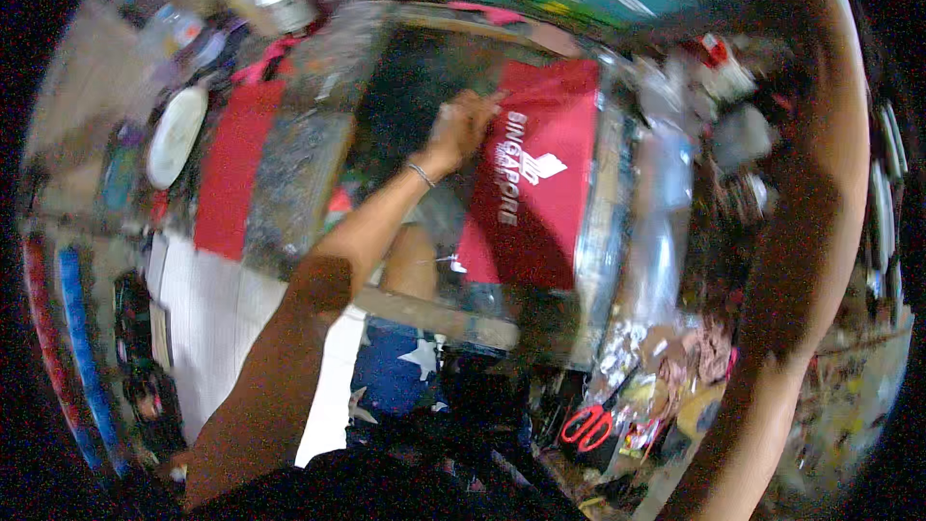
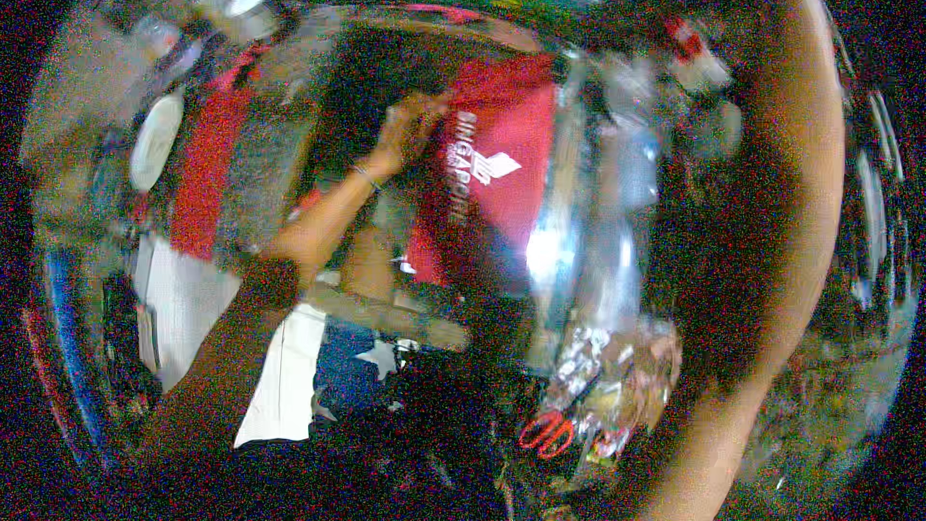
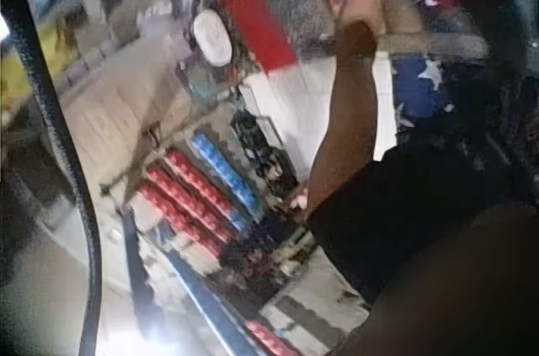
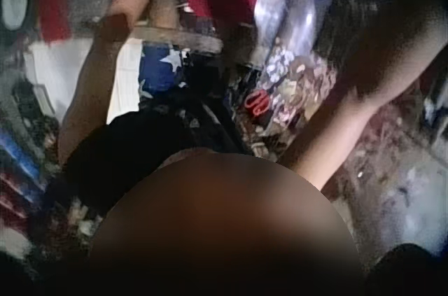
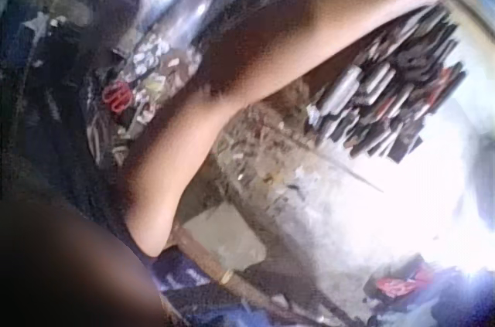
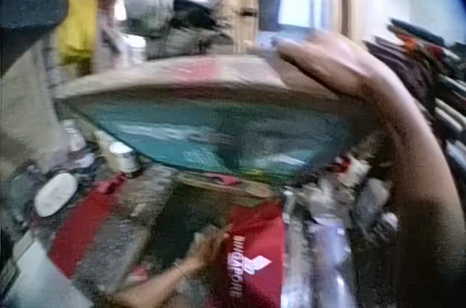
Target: The person repeatedly pulls a squeegee across a screen printing frame to transfer white ink onto a red fabric item. They periodically lift the screen to check the print and reposition the fabric before continuing the process.
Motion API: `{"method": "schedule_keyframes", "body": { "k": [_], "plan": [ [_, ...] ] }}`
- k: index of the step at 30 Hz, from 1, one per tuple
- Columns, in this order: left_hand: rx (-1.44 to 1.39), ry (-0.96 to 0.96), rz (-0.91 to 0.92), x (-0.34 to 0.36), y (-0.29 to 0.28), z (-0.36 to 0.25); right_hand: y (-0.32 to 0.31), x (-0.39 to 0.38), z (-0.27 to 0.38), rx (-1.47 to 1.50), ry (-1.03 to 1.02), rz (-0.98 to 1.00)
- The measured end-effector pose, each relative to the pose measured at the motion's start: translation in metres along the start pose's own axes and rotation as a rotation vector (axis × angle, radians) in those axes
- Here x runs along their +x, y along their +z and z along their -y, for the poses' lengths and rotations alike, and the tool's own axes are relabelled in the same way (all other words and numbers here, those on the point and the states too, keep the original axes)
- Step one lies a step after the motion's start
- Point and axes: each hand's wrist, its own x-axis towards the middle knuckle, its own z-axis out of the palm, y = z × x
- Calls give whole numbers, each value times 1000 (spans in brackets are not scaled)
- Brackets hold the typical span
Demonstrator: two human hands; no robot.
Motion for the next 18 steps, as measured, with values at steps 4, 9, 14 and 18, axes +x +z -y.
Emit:
{"method": "schedule_keyframes", "body": {
  "k": [4,9,14,18],
  "plan": [
    [-321,-335,-228,-52,-83,-34,3,15,-43,-203,-515,113],
    [-226,-463,-473,-106,-235,9,15,4,-66,-370,-485,40],
    [254,-420,-298,-140,-371,119,13,-11,-40,-239,-253,91],
    [221,-531,-122,-147,-401,185,6,-23,-23,-238,-301,108]
  ]
}}
